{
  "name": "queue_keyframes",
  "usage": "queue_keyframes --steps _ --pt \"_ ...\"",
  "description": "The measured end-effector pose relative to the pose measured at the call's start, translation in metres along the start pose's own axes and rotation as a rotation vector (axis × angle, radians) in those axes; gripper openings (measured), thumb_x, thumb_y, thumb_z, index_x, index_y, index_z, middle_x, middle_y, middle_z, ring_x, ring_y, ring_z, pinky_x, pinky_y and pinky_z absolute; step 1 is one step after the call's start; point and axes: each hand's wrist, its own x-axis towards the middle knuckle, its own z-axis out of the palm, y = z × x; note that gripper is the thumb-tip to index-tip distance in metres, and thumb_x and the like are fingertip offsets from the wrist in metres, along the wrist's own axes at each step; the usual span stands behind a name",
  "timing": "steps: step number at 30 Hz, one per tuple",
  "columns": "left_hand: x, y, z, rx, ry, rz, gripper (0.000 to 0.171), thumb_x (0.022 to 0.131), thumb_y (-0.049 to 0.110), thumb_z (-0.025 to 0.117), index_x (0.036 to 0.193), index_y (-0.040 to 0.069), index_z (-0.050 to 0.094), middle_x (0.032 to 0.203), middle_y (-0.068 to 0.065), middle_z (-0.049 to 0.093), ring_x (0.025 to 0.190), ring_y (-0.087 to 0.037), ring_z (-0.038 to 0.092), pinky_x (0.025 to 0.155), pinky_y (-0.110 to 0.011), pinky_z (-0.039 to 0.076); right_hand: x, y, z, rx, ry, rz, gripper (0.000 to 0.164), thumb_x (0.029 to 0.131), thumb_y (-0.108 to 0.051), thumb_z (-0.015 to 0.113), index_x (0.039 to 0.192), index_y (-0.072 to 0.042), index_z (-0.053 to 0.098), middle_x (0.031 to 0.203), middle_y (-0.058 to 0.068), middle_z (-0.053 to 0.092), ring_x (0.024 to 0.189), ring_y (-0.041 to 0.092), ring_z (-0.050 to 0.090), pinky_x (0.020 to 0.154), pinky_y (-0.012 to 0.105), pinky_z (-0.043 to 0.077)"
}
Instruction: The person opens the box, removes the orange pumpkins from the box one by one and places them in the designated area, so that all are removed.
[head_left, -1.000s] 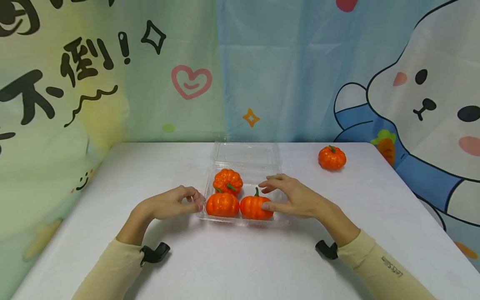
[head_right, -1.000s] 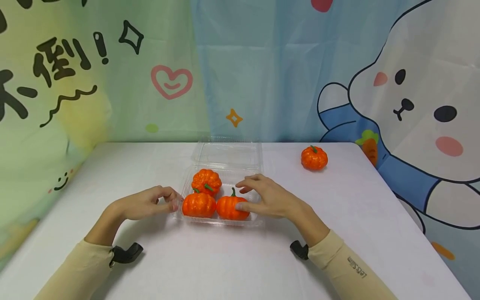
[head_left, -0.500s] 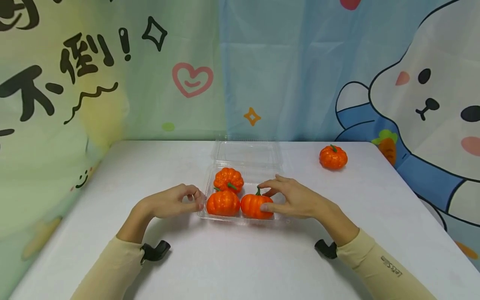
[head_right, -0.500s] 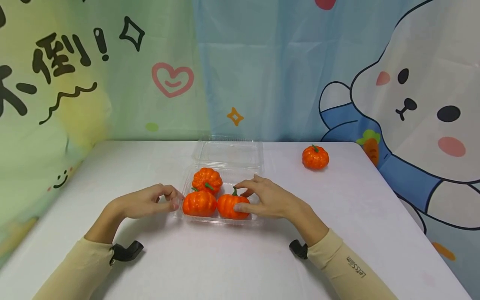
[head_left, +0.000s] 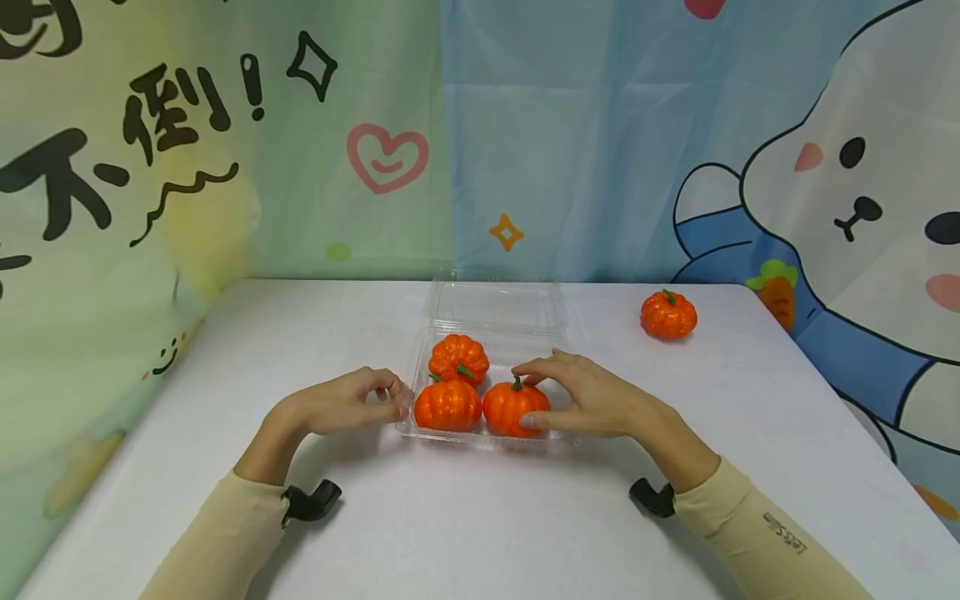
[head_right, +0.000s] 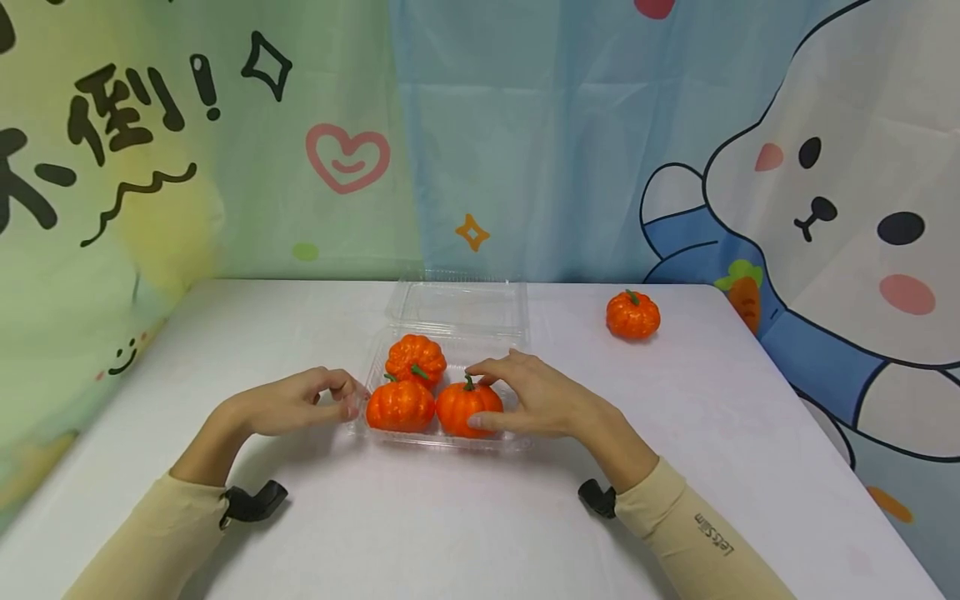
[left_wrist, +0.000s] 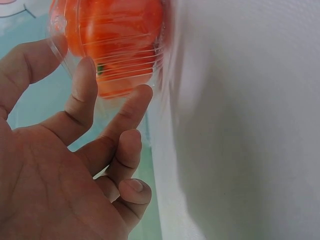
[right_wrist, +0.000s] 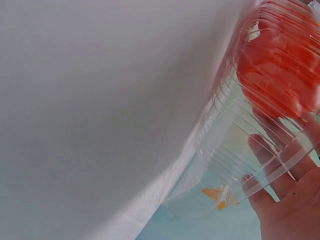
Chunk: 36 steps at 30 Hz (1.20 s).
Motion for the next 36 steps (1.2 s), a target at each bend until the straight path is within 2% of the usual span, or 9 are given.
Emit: queue_keyframes --steps 3,6,9,13,22,28,36 --pt "0.0 0.001 0.0 0.0 -0.002 -0.006 0.01 0.097 0.023 0.063 0.096 0.014 0.065 0.096 0.005 0.067 0.101 -0.021 0.056 0.091 -0.037 0.042 -0.002 0.0 -0.001 0.002 0.008 -0.02 0.064 0.092 -0.048 0.074 0.143 -0.014 0.057 0.132 -0.001 0.067 0.123 0.022 0.061 0.114 0.056 0.037" --pt "0.0 0.002 0.0 0.004 -0.003 -0.004 0.01 0.098 0.023 0.063 0.097 0.014 0.066 0.097 0.005 0.068 0.102 -0.02 0.057 0.092 -0.037 0.043 -0.005 -0.001 -0.003 0.006 0.019 -0.001 0.064 0.091 -0.047 0.075 0.145 -0.019 0.057 0.136 -0.002 0.064 0.126 0.021 0.059 0.108 0.052 0.045" --pt "0.0 0.003 -0.001 0.01 -0.005 0.006 0.009 0.098 0.022 0.062 0.097 0.014 0.066 0.097 0.005 0.068 0.102 -0.02 0.057 0.093 -0.038 0.043 -0.006 -0.002 -0.007 0.01 0.031 -0.002 0.063 0.09 -0.043 0.078 0.145 -0.021 0.056 0.139 -0.003 0.062 0.13 0.019 0.057 0.111 0.051 0.043" --pt "-0.001 0.003 -0.001 0.017 -0.005 0.009 0.01 0.099 0.022 0.062 0.098 0.013 0.067 0.097 0.005 0.067 0.101 -0.02 0.057 0.091 -0.035 0.043 -0.008 -0.001 -0.01 0.007 0.058 -0.055 0.063 0.089 -0.038 0.079 0.144 -0.017 0.057 0.141 -0.004 0.061 0.132 0.019 0.057 0.11 0.05 0.044" --pt "-0.001 0.005 -0.001 0.034 -0.003 0.004 0.011 0.098 0.023 0.063 0.097 0.013 0.065 0.094 0.005 0.065 0.096 -0.019 0.054 0.085 -0.034 0.042 -0.01 0.003 -0.014 0.005 0.102 -0.14 0.061 0.088 -0.032 0.081 0.142 -0.018 0.057 0.14 -0.008 0.059 0.13 0.015 0.056 0.108 0.046 0.047" --pt "-0.001 0.003 -0.002 0.057 0.005 0.006 0.01 0.098 0.024 0.062 0.096 0.015 0.066 0.096 0.006 0.066 0.097 -0.018 0.056 0.088 -0.033 0.043 -0.01 0.004 -0.019 0.005 0.142 -0.199 0.062 0.085 -0.018 0.081 0.143 -0.014 0.057 0.142 -0.002 0.056 0.131 0.018 0.054 0.105 0.043 0.05" --pt "0.0 -0.001 -0.002 0.041 0.0 0.01 0.011 0.098 0.025 0.063 0.096 0.016 0.066 0.097 0.006 0.067 0.101 -0.019 0.057 0.092 -0.037 0.042 -0.011 0.005 -0.023 -0.031 0.205 -0.217 0.069 0.082 -0.011 0.082 0.145 -0.012 0.055 0.146 0.004 0.05 0.133 0.022 0.052 0.106 0.04 0.049"
